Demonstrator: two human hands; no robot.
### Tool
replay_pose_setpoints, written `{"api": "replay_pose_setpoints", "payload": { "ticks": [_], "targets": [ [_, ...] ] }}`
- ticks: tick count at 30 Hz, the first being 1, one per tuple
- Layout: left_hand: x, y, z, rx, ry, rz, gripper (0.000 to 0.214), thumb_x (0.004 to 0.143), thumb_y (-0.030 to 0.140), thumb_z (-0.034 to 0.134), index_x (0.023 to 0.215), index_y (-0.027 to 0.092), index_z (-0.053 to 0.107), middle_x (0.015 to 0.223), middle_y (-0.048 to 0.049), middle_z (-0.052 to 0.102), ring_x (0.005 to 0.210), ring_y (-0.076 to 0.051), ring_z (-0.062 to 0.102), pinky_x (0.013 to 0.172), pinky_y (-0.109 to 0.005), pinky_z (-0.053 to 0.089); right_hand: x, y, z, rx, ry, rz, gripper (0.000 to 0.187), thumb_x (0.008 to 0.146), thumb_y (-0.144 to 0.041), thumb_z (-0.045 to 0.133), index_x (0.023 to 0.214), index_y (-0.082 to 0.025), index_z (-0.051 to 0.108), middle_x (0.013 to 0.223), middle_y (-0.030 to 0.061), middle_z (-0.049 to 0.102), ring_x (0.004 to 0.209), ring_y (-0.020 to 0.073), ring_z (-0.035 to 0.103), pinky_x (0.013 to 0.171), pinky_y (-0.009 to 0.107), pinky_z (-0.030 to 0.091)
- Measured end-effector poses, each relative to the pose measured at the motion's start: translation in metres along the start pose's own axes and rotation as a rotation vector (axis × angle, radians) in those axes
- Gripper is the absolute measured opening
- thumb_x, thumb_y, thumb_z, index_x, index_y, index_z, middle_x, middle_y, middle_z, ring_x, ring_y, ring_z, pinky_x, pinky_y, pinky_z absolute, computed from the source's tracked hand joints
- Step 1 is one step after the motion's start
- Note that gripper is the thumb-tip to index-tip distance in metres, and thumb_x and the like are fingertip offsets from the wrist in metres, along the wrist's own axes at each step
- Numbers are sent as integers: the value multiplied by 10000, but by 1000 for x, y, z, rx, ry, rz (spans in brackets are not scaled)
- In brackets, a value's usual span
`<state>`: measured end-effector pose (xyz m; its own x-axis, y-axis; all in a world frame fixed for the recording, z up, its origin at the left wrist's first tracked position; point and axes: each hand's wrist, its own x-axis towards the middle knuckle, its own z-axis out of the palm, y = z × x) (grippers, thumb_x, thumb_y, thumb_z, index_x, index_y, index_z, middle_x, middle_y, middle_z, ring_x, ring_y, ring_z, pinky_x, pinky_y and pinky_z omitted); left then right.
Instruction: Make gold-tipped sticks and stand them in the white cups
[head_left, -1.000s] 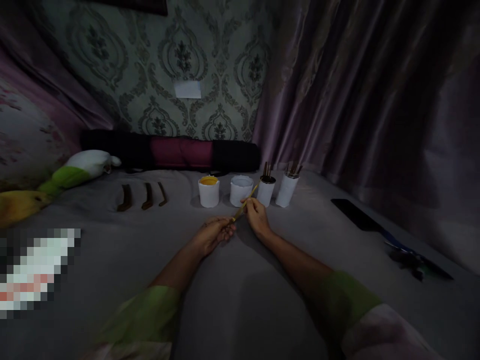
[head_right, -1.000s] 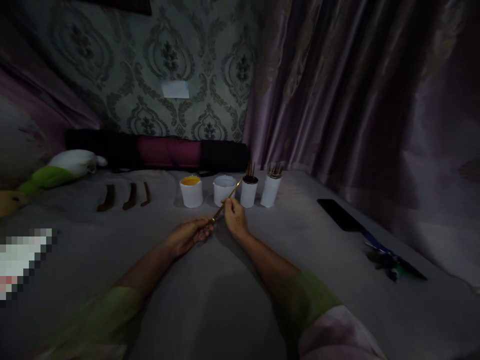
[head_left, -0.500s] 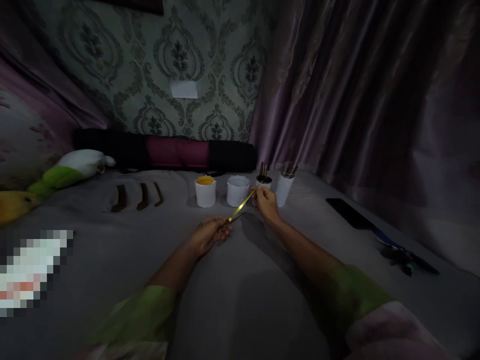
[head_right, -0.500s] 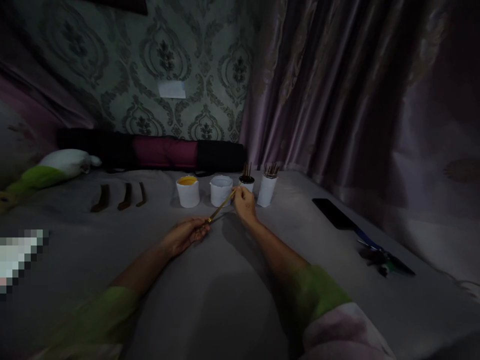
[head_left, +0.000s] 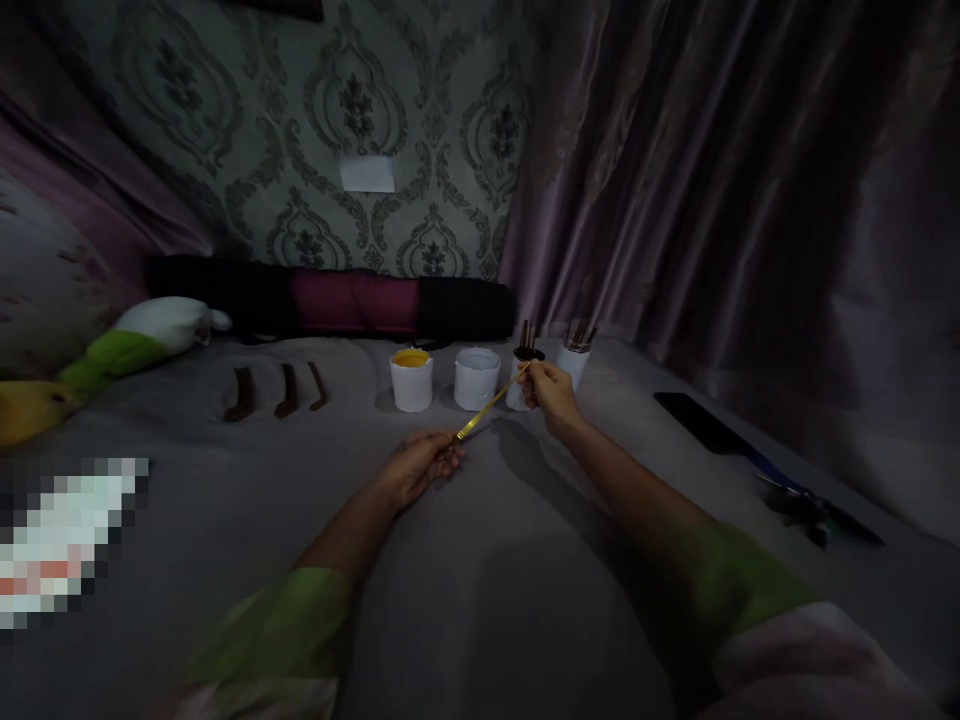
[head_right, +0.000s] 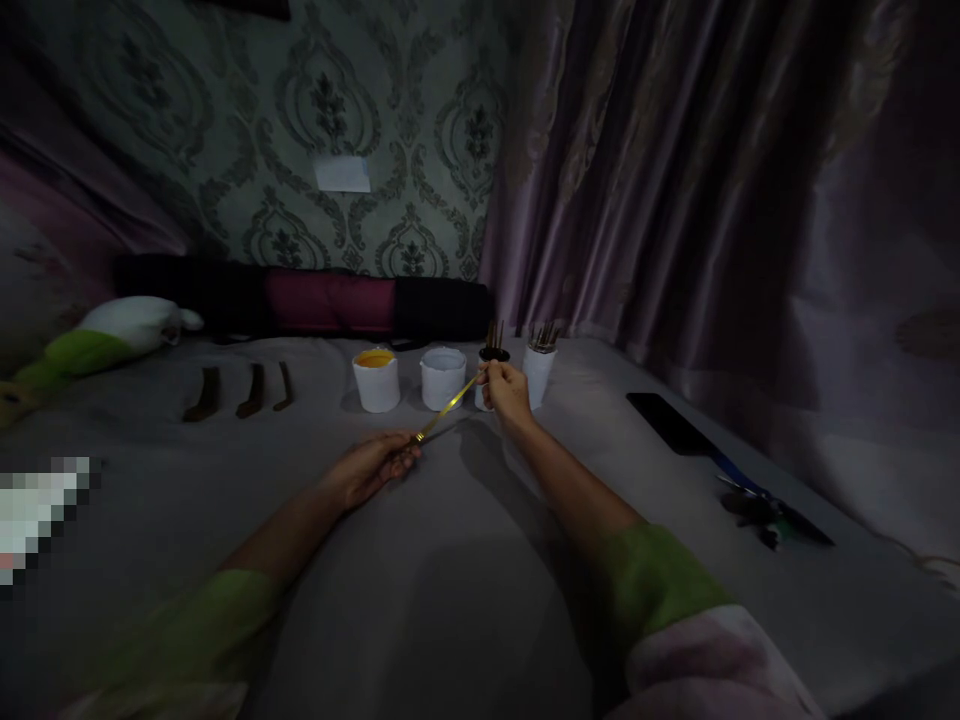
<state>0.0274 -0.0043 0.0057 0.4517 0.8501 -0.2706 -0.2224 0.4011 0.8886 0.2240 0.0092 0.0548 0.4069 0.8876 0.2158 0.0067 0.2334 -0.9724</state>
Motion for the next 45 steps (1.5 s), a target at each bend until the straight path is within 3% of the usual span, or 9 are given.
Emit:
{"api": "replay_pose_setpoints", "payload": {
  "ticks": [19, 27, 37, 45],
  "targets": [
    [0, -1, -4, -87, 27, -21, 88, 766, 98, 483, 792, 82, 566, 638, -57, 601, 501, -63, 531, 484, -155, 438, -5, -2, -17, -47, -14, 42, 264, 737, -410, 534, 720, -147, 532, 583, -5, 574, 366, 27, 386, 307, 140, 264],
    [-1, 4, -5, -186, 27, -69, 133, 784, 80, 455, 833, 59, 576, 650, -69, 594, 514, -63, 539, 493, -151, 456, 5, -10, -26, -58, 27, 9, 268, 730, -412, 541, 716, -145, 529, 576, -6, 563, 356, 27, 374, 307, 146, 266],
    [5, 3, -20, -353, -7, -74, 128, 778, 49, 459, 834, 50, 575, 702, -66, 587, 560, -58, 539, 522, -142, 475, 17, -52, -50, -94, 124, -50, 172, 807, -247, 454, 695, -134, 520, 582, -7, 533, 369, 33, 379, 320, 158, 262],
    [1, 8, -20, -415, -20, -98, 145, 803, 48, 419, 862, 51, 551, 713, -64, 579, 549, -55, 539, 490, -143, 463, 37, -89, -69, -213, 217, -153, 201, 817, -248, 439, 650, -158, 505, 571, 14, 530, 386, 51, 384, 343, 181, 278]
  ]
}}
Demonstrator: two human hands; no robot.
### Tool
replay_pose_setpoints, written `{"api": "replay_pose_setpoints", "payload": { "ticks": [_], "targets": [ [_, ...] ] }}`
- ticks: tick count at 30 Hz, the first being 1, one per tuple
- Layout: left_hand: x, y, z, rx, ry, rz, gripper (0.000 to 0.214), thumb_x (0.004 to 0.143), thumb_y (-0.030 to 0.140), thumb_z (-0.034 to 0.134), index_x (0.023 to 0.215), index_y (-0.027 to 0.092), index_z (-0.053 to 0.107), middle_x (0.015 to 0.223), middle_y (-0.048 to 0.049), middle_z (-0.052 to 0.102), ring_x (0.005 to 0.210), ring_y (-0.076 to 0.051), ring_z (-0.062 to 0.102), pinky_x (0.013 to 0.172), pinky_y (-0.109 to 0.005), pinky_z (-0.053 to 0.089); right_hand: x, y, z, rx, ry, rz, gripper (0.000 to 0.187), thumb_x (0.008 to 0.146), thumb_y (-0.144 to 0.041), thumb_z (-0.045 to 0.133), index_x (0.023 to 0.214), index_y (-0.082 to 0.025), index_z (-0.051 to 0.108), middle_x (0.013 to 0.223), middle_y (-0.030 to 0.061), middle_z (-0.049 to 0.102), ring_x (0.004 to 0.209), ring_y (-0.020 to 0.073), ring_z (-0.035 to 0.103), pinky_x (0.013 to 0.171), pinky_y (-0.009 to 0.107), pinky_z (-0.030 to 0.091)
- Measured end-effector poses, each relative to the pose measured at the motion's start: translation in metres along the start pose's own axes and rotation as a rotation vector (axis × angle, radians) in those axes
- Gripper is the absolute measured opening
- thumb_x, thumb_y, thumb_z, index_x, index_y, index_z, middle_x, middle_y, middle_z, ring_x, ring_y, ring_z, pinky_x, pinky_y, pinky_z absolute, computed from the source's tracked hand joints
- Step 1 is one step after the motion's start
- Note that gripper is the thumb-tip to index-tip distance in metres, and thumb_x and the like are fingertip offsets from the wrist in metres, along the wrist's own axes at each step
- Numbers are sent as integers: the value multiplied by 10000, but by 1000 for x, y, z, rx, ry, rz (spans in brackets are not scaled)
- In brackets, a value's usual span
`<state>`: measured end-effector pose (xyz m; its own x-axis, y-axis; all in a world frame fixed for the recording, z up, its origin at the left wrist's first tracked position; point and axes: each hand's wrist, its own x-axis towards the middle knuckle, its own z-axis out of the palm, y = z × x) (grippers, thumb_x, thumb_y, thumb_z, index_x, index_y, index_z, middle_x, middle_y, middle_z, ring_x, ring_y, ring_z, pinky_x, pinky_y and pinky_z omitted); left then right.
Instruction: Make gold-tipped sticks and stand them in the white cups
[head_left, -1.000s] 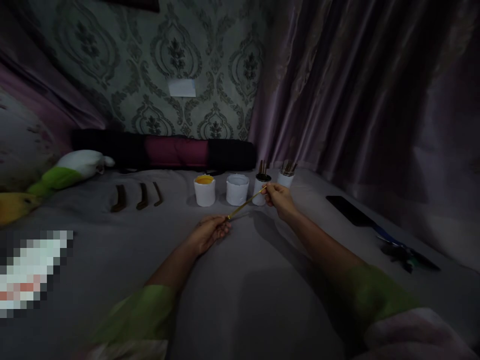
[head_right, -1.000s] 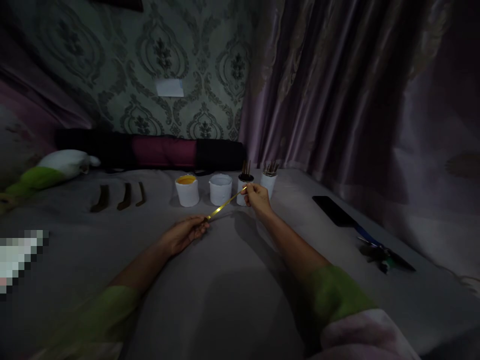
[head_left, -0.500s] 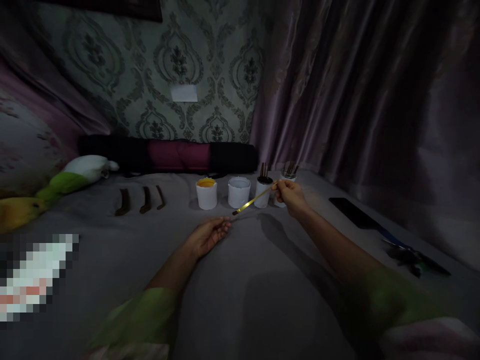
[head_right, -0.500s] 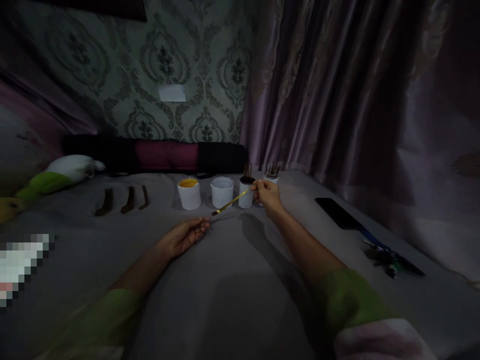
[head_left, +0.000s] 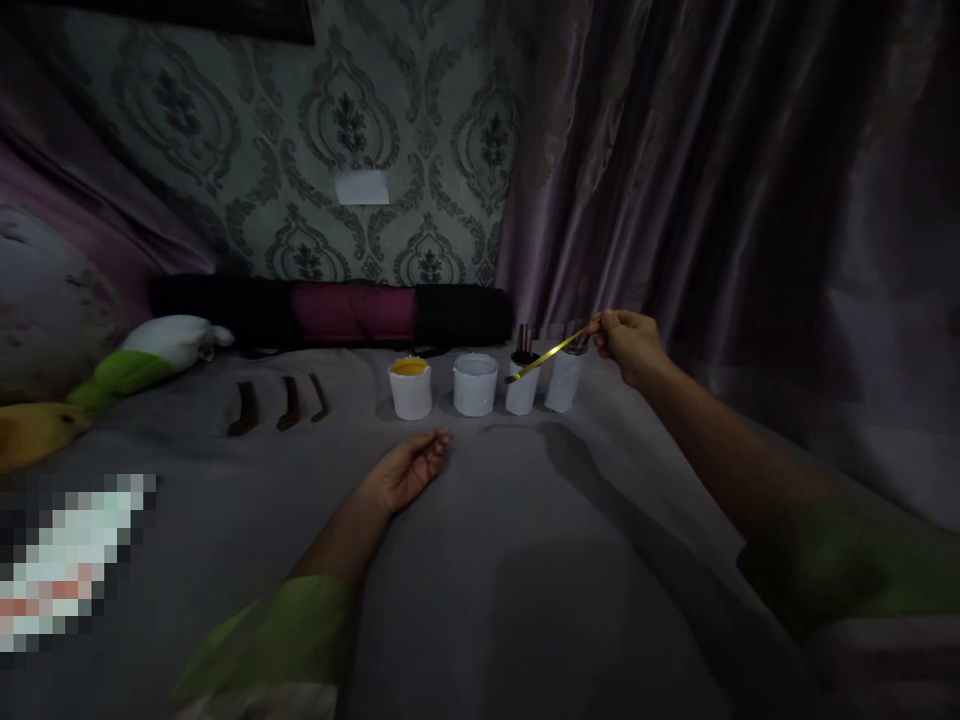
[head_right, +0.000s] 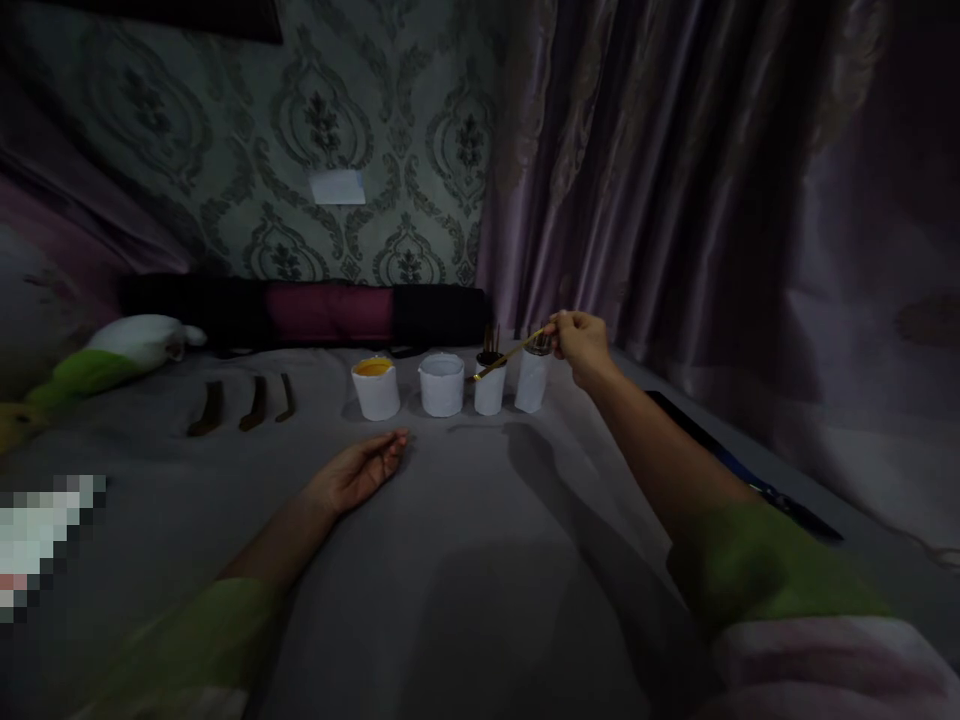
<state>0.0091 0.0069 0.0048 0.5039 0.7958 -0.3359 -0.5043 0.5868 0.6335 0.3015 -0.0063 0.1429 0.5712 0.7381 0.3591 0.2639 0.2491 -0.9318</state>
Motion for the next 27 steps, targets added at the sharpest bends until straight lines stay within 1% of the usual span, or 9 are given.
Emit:
{"api": "replay_pose_setpoints", "payload": {
  "ticks": [7, 12, 14, 17, 21, 24, 27],
  "targets": [
    [-1, 0, 1, -19, 16, -11, 139, 803, 39, 415, 862, 54, 539, 695, -57, 575, 534, -52, 535, 480, -139, 461, 25, -9, -10, -57, 56, -97, 205, 831, -283, 425, 688, -166, 516, 532, 13, 514, 412, 68, 411, 369, 187, 323],
    [-2, 1, 2, -7, 11, -1, 141, 805, 42, 408, 858, 53, 538, 687, -53, 570, 527, -52, 529, 473, -142, 458, 35, -19, -7, -120, 118, -100, 251, 835, -273, 404, 653, -143, 518, 551, 13, 523, 360, 40, 368, 357, 183, 314],
    [-2, 1, 2, -5, 14, 0, 144, 805, 45, 408, 860, 49, 542, 687, -56, 569, 530, -54, 530, 475, -142, 460, 40, -19, -5, -172, 137, -137, 259, 827, -311, 414, 671, -138, 528, 570, 14, 536, 355, 36, 367, 364, 185, 320],
    [-2, 1, 2, -5, 19, 2, 146, 802, 44, 415, 864, 46, 548, 697, -60, 573, 536, -56, 531, 486, -143, 465, 48, -16, -1, -265, 155, -224, 269, 809, -352, 429, 715, -131, 550, 601, 22, 560, 398, 46, 404, 407, 194, 350],
    [-1, 1, 1, -13, 12, -8, 148, 801, 42, 414, 859, 53, 550, 697, -62, 574, 537, -55, 532, 484, -140, 467, 57, -14, 5, -345, 114, -295, 281, 819, -346, 407, 745, -124, 561, 610, 36, 558, 499, 80, 463, 486, 217, 382],
    [-2, 1, 1, -11, 13, -7, 147, 803, 45, 415, 859, 59, 550, 691, -60, 574, 533, -57, 534, 475, -141, 469, 57, -16, 11, -409, 55, -330, 255, 819, -313, 415, 740, -123, 566, 606, 31, 547, 520, 89, 465, 513, 229, 381],
    [-2, 1, 2, -18, 24, -13, 150, 805, 44, 411, 860, 60, 550, 694, -61, 577, 539, -57, 538, 482, -141, 472, 55, -19, 18, -508, 18, -369, 227, 815, -249, 422, 683, -132, 564, 586, 18, 540, 513, 87, 451, 544, 239, 378]
  ]
}}
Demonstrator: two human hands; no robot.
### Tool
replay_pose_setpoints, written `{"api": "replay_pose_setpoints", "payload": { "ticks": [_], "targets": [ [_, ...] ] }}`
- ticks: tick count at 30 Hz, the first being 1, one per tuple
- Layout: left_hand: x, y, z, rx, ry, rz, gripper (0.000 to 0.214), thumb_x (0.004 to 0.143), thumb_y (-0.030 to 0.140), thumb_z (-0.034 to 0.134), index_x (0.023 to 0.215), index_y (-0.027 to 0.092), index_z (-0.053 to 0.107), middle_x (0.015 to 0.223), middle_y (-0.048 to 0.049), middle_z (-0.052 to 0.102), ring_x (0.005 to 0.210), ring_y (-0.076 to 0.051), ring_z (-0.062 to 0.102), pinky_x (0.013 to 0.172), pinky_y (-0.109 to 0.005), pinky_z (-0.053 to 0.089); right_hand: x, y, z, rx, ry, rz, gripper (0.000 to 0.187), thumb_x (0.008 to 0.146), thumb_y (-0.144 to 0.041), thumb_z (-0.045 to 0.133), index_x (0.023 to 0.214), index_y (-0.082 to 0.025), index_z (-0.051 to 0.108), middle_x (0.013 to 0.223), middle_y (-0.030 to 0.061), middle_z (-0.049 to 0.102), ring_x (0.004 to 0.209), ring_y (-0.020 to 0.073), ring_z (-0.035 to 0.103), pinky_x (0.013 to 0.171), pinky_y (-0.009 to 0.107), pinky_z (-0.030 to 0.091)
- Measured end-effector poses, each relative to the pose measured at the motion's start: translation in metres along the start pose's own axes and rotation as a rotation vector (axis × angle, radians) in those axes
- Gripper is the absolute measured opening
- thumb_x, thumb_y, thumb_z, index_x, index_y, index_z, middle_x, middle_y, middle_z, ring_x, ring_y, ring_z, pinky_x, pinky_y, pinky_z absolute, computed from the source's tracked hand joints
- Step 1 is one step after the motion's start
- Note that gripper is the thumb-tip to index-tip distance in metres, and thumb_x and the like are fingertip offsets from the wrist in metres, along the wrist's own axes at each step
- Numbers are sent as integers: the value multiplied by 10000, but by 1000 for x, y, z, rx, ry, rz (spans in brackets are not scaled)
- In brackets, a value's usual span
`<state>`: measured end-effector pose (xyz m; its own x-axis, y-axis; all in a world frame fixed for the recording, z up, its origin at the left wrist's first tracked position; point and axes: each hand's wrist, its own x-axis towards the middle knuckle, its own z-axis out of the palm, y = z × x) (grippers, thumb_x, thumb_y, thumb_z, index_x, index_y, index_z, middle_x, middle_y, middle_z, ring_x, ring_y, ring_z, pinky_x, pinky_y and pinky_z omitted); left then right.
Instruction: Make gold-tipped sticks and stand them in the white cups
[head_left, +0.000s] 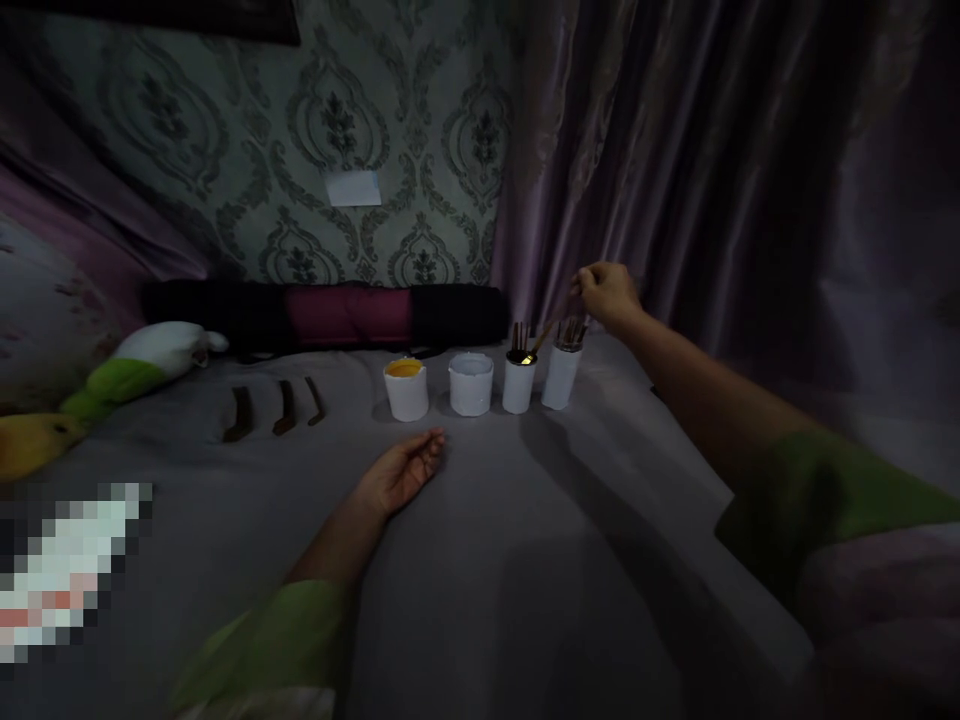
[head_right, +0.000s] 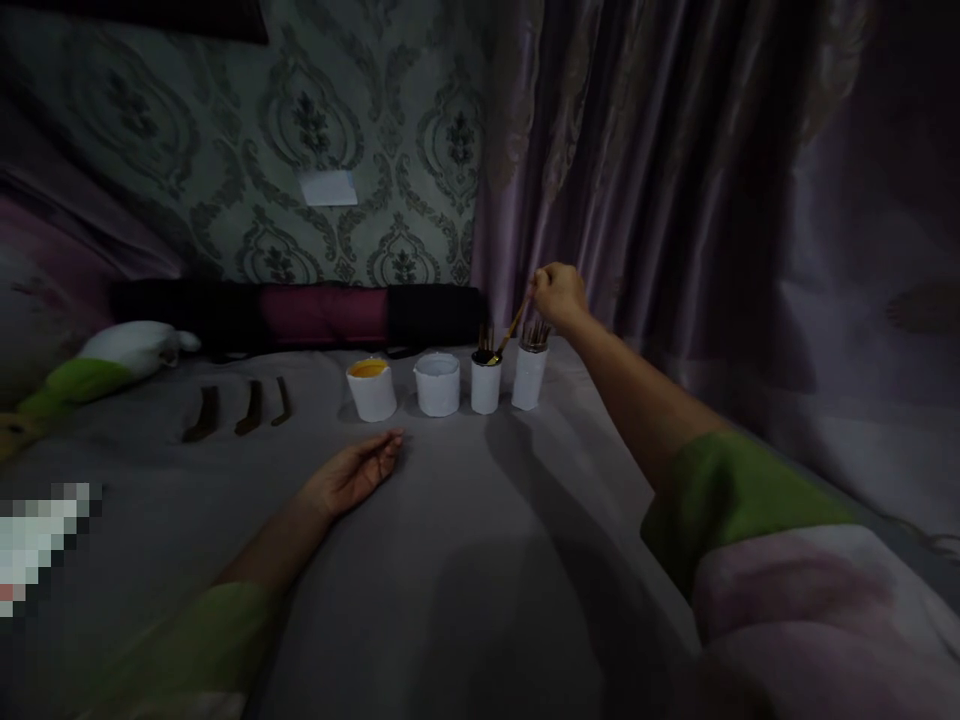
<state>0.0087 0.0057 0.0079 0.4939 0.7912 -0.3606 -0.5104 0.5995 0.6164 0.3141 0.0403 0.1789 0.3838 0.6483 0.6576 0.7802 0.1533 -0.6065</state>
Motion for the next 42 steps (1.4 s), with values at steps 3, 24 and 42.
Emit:
{"api": "replay_pose_setpoints", "payload": {
  "ticks": [3, 24, 42],
  "targets": [
    [1, 0, -1, 3, 0, 8, 152, 806, 44, 410, 863, 57, 550, 704, -64, 581, 550, -59, 542, 490, -144, 471, 2, -2, 7, -65, -53, -55, 225, 806, -207, 425, 638, -140, 558, 556, 10, 536, 515, 88, 452, 560, 237, 374],
    [1, -1, -2, -4, -20, 18, 145, 797, 47, 426, 852, 45, 559, 705, -68, 575, 557, -64, 533, 493, -150, 461, -10, -6, 37, -251, -428, 31, 194, 798, -169, 408, 733, -116, 583, 666, 36, 619, 583, 84, 518, 570, 183, 378],
    [4, -1, -5, -5, -24, 17, 165, 808, 57, 410, 868, 44, 563, 704, -74, 583, 551, -68, 538, 480, -156, 465, -20, -2, 48, -378, -522, 71, 243, 813, -195, 394, 725, -121, 609, 703, 58, 624, 580, 86, 532, 523, 163, 383]
  ]
}}
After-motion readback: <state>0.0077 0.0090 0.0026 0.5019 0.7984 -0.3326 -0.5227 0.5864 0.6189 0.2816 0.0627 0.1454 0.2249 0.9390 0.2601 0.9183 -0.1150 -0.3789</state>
